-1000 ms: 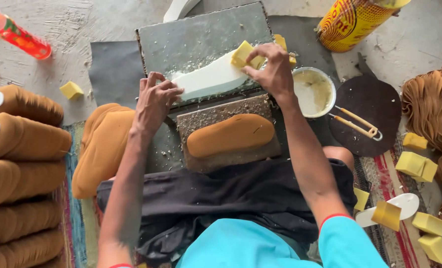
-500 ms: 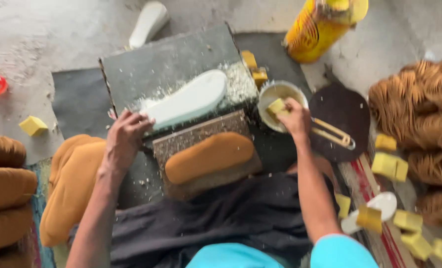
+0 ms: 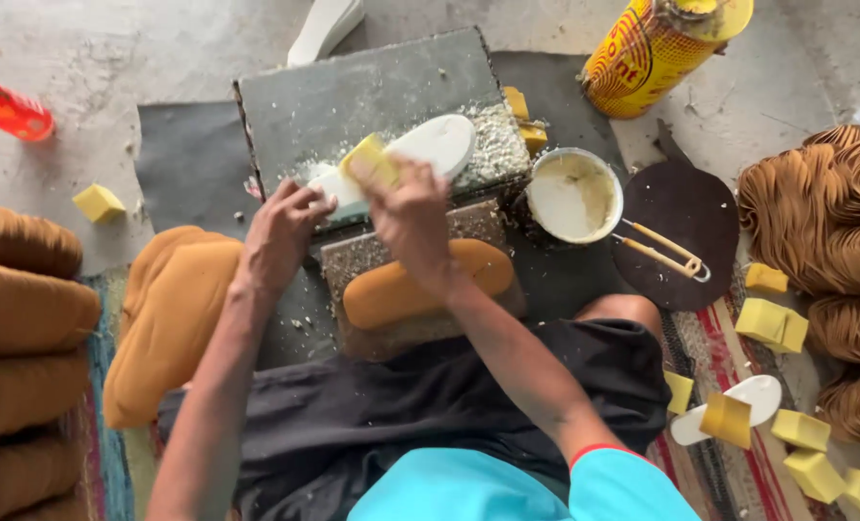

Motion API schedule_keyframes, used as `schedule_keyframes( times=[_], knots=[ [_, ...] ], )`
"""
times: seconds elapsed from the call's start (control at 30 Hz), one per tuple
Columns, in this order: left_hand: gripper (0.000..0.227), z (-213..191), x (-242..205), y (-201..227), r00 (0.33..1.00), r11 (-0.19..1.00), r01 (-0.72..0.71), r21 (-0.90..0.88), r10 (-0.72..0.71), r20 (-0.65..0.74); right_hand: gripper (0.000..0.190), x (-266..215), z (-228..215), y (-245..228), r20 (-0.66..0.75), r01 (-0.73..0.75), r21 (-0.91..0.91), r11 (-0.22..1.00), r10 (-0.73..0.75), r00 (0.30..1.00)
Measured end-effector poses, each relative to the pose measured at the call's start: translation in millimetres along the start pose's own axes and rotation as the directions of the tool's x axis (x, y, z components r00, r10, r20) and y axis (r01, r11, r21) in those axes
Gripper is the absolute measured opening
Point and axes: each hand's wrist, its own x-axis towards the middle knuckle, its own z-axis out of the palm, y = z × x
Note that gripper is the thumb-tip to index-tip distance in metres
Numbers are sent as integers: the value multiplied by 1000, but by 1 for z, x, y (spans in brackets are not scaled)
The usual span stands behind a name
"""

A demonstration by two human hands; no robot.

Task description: The person applies adhesive to shoe soles and attaches components in a shoe manufacturing setting.

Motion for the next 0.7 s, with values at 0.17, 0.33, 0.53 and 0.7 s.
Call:
schedule_keyframes(
  times=[0.17,0.33,0.53,0.7],
  knots=[
    [46,-2,-2,1,1000,998,-8,61,9,-13,45,24,-29,39,194,-15,-72,997,29,981],
    [42,-4,0,-1,998,995,9,99,-15,57,38,45,-19,3,120,-148,-212,966,176,977],
    [32,-8,8,-3,991,999,-8,36,3,134,37,18,18,83,124,-107,-14,994,108,986],
    [12,13,90,-26,968,954,-125,273,56,245,34,47,-48,84,94,-277,-269,923,311,946]
  ],
)
